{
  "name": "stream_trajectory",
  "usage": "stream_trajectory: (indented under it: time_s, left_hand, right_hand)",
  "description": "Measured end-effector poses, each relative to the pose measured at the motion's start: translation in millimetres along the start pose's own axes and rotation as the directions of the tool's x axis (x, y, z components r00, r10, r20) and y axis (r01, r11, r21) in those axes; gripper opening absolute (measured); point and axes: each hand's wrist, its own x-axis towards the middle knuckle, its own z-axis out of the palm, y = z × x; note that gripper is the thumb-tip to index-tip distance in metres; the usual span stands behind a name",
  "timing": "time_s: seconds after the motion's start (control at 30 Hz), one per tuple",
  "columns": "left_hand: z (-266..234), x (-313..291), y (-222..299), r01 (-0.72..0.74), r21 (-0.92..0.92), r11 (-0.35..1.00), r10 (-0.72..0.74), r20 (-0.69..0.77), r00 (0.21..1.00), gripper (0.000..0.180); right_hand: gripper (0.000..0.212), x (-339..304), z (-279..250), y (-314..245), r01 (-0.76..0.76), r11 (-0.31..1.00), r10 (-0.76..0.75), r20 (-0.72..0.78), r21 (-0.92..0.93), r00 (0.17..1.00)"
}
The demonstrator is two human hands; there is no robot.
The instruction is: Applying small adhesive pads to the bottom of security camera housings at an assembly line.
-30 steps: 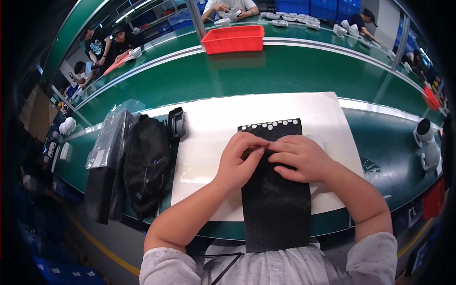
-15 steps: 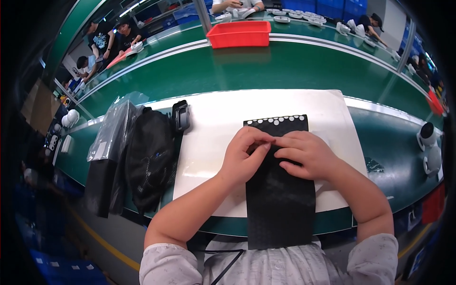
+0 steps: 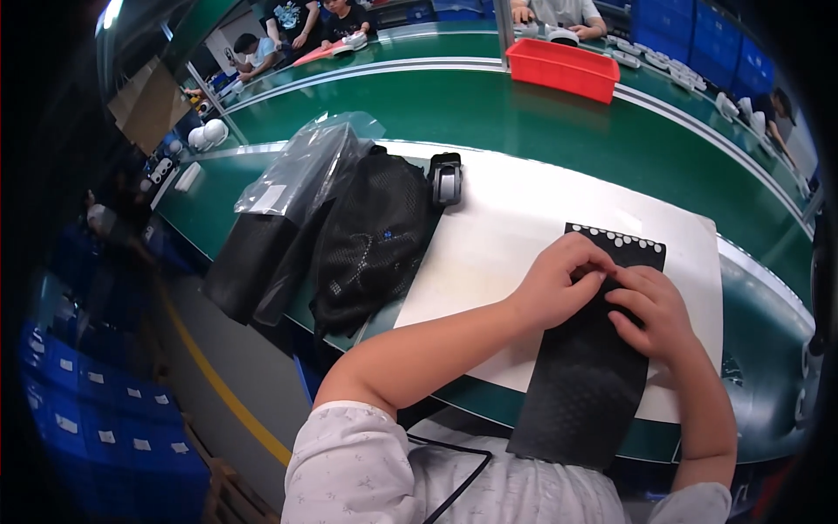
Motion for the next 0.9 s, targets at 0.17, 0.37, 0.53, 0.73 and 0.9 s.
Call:
stream_trajectory:
  time_s: [0.17,0.37,0.53,0.73,0.9]
  left_hand:
    - [1.4,-0.1,-0.1,0.024,-0.050,0.998,-0.024,-0.011,1.000,0.011]
    - [4.4,1.8,2.1,0.022,-0.048,0.999,-0.022,-0.007,1.000,0.011]
    - [1.7,0.5,0.5,0.040,-0.021,0.999,-0.041,-0.025,0.999,0.009]
    - [3.3,1.5,3.9,0.120,-0.123,0.985,-0.122,-0.006,0.993,0.009]
    - [3.9,1.7,6.7,0.178,-0.142,0.974,-0.179,0.011,0.984,0.010]
  right_hand:
    - [0.020,-0.4,0.8,0.7,-0.003,1.000,0.003,-0.002,-0.003,1.000]
    - [0.020,-3.1,-3.5,-0.4,-0.015,1.000,0.015,-0.003,-0.006,1.000]
    - [0.019,-0.9,-2.4,1.6,0.026,1.000,-0.026,-0.002,-0.013,1.000]
    - [0.018,-4.5,-0.5,6.7,0.019,1.000,-0.019,0.001,0.001,1.000]
    - [0.018,-6.9,-0.3,7.8,0.019,1.000,-0.019,-0.009,-0.004,1.000]
